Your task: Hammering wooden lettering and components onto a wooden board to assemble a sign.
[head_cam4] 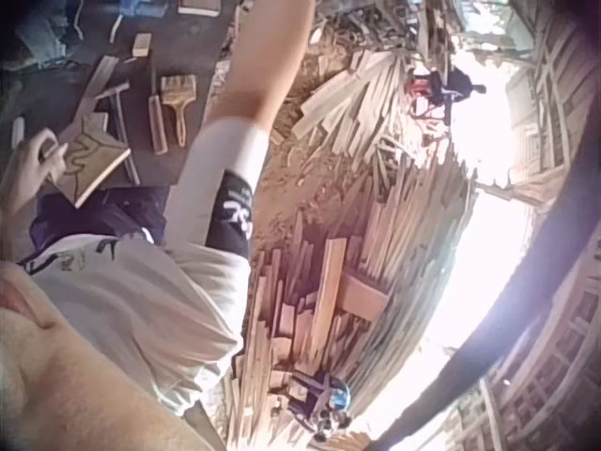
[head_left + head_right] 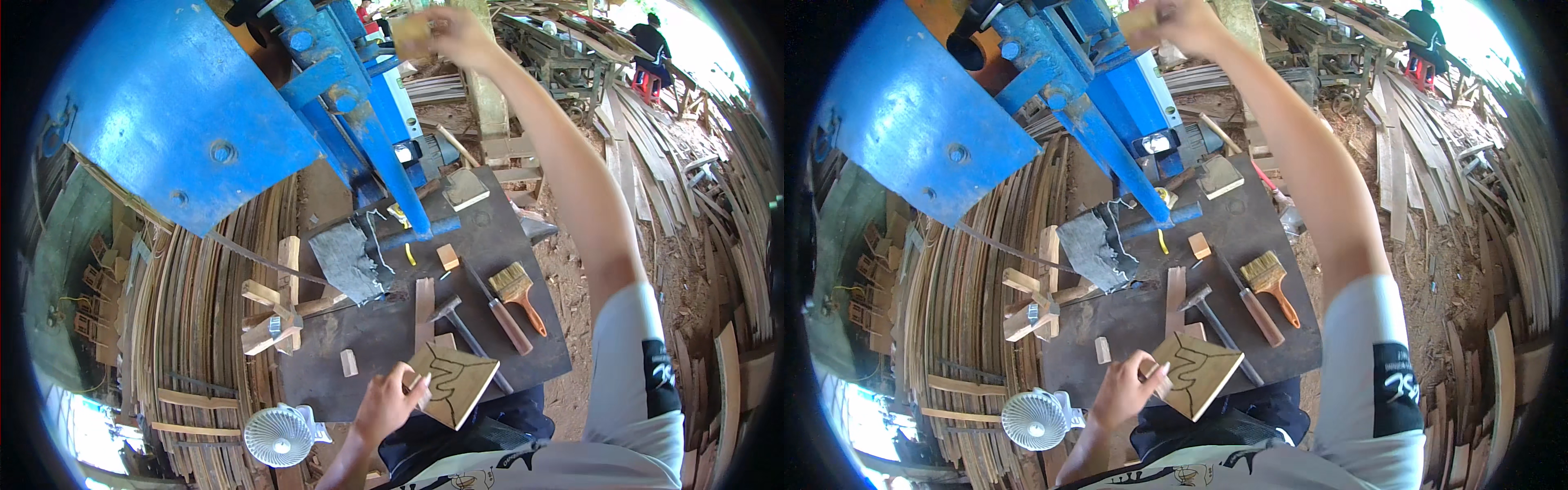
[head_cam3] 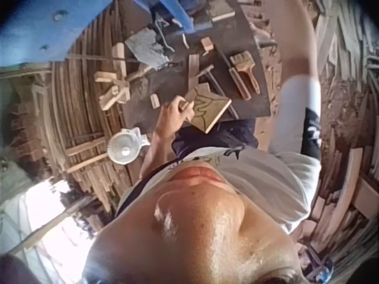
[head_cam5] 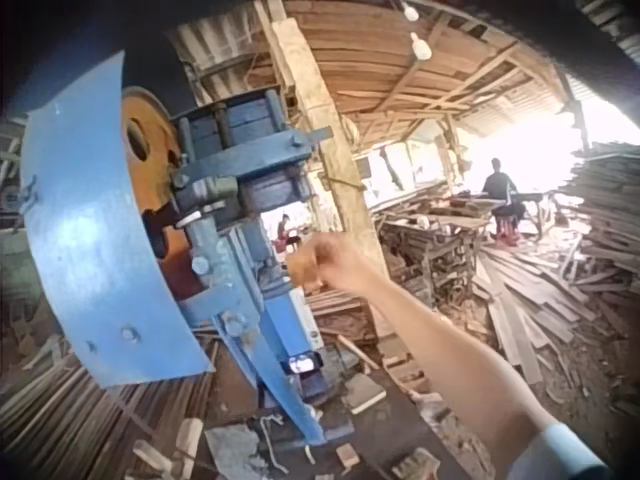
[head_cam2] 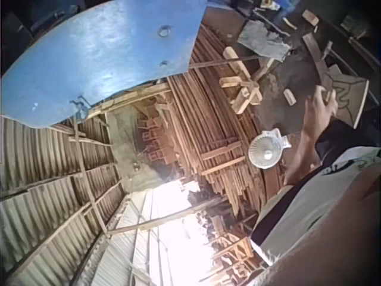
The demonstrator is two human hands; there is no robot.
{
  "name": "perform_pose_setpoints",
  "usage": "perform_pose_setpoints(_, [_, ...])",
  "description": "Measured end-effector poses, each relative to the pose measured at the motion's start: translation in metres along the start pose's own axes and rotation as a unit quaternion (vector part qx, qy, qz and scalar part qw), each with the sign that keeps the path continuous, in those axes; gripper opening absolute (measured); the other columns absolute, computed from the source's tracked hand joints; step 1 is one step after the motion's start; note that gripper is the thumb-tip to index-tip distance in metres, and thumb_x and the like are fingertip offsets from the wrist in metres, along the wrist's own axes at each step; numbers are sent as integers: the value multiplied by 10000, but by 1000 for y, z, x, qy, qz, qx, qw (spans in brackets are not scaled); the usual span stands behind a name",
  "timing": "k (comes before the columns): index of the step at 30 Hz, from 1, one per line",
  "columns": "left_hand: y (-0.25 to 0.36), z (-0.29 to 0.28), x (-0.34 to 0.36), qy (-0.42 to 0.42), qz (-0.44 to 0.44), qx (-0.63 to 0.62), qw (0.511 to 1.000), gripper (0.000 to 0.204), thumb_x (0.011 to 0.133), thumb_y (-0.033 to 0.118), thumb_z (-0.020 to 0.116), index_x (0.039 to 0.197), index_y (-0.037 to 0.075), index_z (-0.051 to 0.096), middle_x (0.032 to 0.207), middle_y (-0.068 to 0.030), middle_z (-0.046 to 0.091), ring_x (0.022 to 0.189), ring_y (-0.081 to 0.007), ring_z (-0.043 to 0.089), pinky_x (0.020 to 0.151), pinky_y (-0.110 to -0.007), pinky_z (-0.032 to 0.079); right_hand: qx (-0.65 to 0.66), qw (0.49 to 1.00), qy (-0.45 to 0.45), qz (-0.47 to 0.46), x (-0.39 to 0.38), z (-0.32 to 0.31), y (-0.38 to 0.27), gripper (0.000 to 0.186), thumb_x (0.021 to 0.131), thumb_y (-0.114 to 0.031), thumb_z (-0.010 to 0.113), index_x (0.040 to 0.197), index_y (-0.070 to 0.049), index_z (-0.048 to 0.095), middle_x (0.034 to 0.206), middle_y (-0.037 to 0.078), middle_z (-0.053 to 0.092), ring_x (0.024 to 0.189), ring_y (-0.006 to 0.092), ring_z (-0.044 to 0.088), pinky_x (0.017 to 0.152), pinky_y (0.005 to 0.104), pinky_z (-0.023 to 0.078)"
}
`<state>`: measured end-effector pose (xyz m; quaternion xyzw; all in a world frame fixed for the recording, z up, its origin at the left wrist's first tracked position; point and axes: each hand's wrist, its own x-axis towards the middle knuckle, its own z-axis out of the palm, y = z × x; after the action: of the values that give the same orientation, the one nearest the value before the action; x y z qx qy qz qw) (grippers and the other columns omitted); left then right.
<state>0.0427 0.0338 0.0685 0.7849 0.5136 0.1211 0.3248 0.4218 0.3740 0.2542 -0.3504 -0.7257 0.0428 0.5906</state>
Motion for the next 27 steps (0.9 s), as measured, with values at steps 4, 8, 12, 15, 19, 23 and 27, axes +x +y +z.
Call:
perform_pose_setpoints(4, [-20, 0, -24, -2, -66, 25, 997, 316, 910, 344, 666, 975, 50, 571, 754, -173, 676, 691, -412, 656, 626, -492, 512, 137, 989, -53, -15, 64, 85, 18, 363, 709, -45, 820, 1045, -6, 686, 910, 97, 719, 795, 229, 672, 738, 326, 529])
perform_pose_setpoints(8, [-6, 18, -8, -33, 50, -21, 998, 291, 899, 308, 685, 960, 46, 576, 686, -155, 666, 618, -374, 660, 568, -450, 516, -69, 966, -179, -175, 150, 2, 171, 411, 635, -198, 881, 982, -68, 704, 880, 71, 693, 807, 190, 658, 731, 326, 517])
perform_pose_setpoints(12, [-18, -8, -44, 16, -132, -8, 991, 287, 858, 270, 735, 928, 19, 616, 643, -154, 666, 597, -278, 702, 533, -349, 513, -111, 973, -199, 21, 88, 183, 116, 438, 817, -149, 772, 1220, -36, 639, 1100, 79, 694, 966, 149, 663, 852, 291, 545])
perform_pose_setpoints(15, [-6, 10, -21, 1, 10, -69, 998, 282, 823, 249, 760, 913, 21, 621, 596, -105, 639, 533, -194, 667, 508, -314, 483, -103, 981, -131, 98, 152, 79, 189, 375, 620, -261, 892, 915, -114, 713, 895, 71, 679, 855, 201, 636, 762, 344, 511])
perform_pose_setpoints(19, [-14, -4, -17, -14, -64, -66, 996, 269, 801, 224, 768, 917, 22, 633, 561, -40, 592, 497, -77, 558, 491, -253, 429, -84, 979, -183, 37, 125, 142, 152, 338, 608, -217, 884, 879, -112, 709, 884, 53, 657, 883, 195, 611, 780, 308, 501])
perform_pose_setpoints(23, [-16, -24, -5, -45, -92, -94, 990, 259, 815, 211, 760, 944, 18, 646, 617, -24, 612, 540, -47, 544, 504, -231, 415, -55, 990, -117, 50, 105, 140, 121, 289, 605, -143, 851, 871, -105, 746, 832, 57, 701, 819, 195, 657, 726, 327, 534])
perform_pose_setpoints(27, [-2, -50, 21, -26, -2, -46, 999, 324, 834, 295, 766, 962, 20, 653, 593, -63, 621, 511, -145, 604, 516, -304, 482, 16, 998, -68, -10, 102, 117, 121, 267, 626, -80, 797, 888, -89, 748, 785, 56, 706, 718, 162, 654, 660, 316, 526])
